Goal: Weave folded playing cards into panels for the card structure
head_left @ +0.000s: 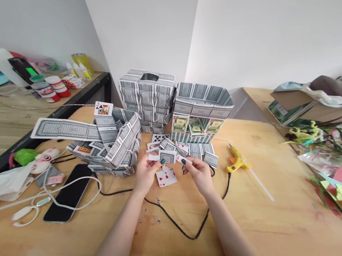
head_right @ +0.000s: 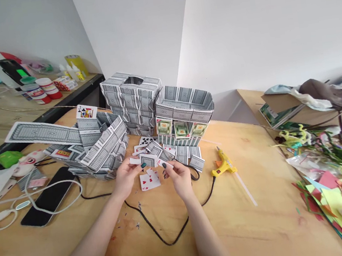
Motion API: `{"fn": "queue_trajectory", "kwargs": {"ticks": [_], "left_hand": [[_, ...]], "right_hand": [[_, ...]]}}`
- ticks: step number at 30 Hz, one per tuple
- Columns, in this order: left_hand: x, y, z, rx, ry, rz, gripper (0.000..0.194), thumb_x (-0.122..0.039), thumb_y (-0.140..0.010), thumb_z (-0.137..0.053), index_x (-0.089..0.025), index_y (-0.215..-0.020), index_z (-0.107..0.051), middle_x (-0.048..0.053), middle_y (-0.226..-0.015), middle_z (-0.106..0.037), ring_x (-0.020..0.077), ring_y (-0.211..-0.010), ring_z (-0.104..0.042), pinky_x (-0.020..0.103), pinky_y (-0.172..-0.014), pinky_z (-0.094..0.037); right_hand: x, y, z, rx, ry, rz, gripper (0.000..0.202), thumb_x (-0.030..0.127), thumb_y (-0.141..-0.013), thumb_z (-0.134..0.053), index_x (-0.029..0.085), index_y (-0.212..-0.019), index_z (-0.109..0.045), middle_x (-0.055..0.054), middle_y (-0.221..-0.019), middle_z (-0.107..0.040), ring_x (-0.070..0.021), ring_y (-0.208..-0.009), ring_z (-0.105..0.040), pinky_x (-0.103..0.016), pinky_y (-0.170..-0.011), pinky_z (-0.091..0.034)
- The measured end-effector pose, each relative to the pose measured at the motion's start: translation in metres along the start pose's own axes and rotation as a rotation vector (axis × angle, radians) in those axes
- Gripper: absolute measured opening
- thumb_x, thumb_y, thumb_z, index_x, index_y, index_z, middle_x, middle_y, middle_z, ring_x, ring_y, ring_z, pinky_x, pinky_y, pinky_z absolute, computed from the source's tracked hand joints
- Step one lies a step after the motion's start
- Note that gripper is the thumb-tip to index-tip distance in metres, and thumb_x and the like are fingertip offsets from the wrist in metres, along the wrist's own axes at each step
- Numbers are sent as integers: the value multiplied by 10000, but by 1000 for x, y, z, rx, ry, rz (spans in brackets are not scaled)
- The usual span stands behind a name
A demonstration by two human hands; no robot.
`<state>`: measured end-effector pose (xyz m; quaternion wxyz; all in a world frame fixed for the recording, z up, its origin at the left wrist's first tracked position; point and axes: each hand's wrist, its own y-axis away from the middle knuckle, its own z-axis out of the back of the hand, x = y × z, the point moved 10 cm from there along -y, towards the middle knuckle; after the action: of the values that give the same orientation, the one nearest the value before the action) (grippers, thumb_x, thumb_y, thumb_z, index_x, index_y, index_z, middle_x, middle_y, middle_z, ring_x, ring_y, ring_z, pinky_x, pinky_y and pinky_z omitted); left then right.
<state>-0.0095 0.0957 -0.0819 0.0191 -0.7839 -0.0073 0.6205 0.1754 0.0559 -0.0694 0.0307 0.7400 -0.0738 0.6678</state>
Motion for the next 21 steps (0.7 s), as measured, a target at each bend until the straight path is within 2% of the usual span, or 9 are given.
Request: {"fn": "queue_trajectory", "kwargs": {"ticks": [5,10,14,17,21], "left_hand": [[0,0,0,-3,-21,-2,220,-238,-606,-684,-148,-766,-563,13,-799,-617,156,-793,-585,288,-733,-462],[9,3,-2,28,-2,85,263,-246,-595,-699,-139,-809,-589,24,-783,-632,168,-743,-595,284,-633,-490],[11,4,-2,23,10,105,263,-264,-584,-708,-136,-792,-612,45,-796,-652,193,-749,-608,315,-624,-512],[8,3,1,6,-9,94,265,-275,-562,-721,-141,-771,-628,45,-772,-661,195,-719,-613,336,-639,-517],[-7,2,1,30,-90,1,201,-276,-542,-727,-158,-686,-653,36,-728,-657,186,-706,-609,324,-664,-512]], "right_hand": [[-2,0,0,4,54,6,223,376,-737,-586,176,-825,-631,11,-573,-561,-115,-519,-515,-247,-522,-446],[2,1,-5,43,112,18,223,375,-758,-564,173,-837,-615,6,-583,-561,-120,-530,-522,-248,-526,-443],[6,3,-7,72,148,53,239,402,-781,-525,185,-846,-602,1,-602,-566,-137,-567,-543,-266,-560,-460],[16,5,-5,62,277,131,224,386,-806,-492,195,-819,-607,-16,-637,-579,-152,-611,-551,-280,-599,-459],[41,10,-4,42,431,276,188,315,-827,-465,224,-806,-628,-28,-686,-583,-166,-648,-540,-288,-623,-432]]}}
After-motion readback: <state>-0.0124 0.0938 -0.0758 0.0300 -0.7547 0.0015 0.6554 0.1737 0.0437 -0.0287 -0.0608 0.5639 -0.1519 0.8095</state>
